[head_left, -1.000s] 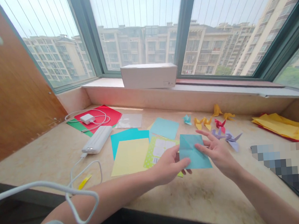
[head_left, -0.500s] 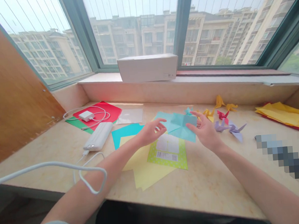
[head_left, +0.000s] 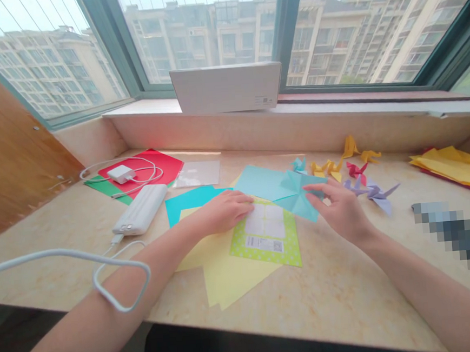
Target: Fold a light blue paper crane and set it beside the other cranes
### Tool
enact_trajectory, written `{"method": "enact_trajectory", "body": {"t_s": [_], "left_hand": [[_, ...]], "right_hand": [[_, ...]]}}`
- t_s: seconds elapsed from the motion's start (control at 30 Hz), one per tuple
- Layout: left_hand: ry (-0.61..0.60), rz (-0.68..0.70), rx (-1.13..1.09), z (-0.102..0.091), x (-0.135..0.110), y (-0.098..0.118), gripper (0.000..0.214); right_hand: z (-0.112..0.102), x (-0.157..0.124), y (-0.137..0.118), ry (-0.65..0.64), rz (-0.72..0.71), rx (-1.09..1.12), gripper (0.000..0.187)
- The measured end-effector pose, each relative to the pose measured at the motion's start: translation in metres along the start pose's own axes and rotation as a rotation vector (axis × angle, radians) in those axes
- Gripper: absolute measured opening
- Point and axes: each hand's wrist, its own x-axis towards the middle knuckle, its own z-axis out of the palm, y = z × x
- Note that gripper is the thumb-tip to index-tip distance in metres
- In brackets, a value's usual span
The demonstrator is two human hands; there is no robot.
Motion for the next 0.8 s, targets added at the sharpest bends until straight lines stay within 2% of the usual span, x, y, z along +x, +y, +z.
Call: {"method": "enact_trajectory", "body": {"t_s": [0.27, 0.37, 0.5, 0.57, 0.63, 0.7, 0.8], "left_hand": [[-0.089, -0.009, 0.054, -0.007, 0.004, 0.019, 0.018], [-0.011, -0.106, -0.016, -0.005, 0.008, 0.022, 0.025], [0.238, -0.416, -0.341, -0.002, 0.013, 0.027, 0.031], [0.269, -0.532, -0.536, -0.002, 0.015, 0.03, 0.034], [0.228, -0.552, -0.772, -0.001, 0.016, 0.033, 0.039], [0.169, -0.498, -1.019, 0.0, 0.016, 0.036, 0.042], [0.159, -0.459, -1.204, 0.001, 0.016, 0.038, 0.037]], "right_hand": [[-0.002, -0.004, -0.006, 0.024, -0.057, -0.073, 0.03], [-0.001, -0.007, -0.012, 0.026, -0.086, -0.053, 0.032], [0.002, -0.014, -0.024, -0.032, -0.068, 0.06, 0.031], [0.004, -0.019, -0.032, -0.076, -0.04, 0.114, 0.031], [0.007, -0.023, -0.038, -0.111, -0.028, 0.176, 0.032], [0.009, -0.026, -0.042, -0.15, -0.016, 0.233, 0.034], [0.011, -0.028, -0.044, -0.197, 0.021, 0.276, 0.036]]}}
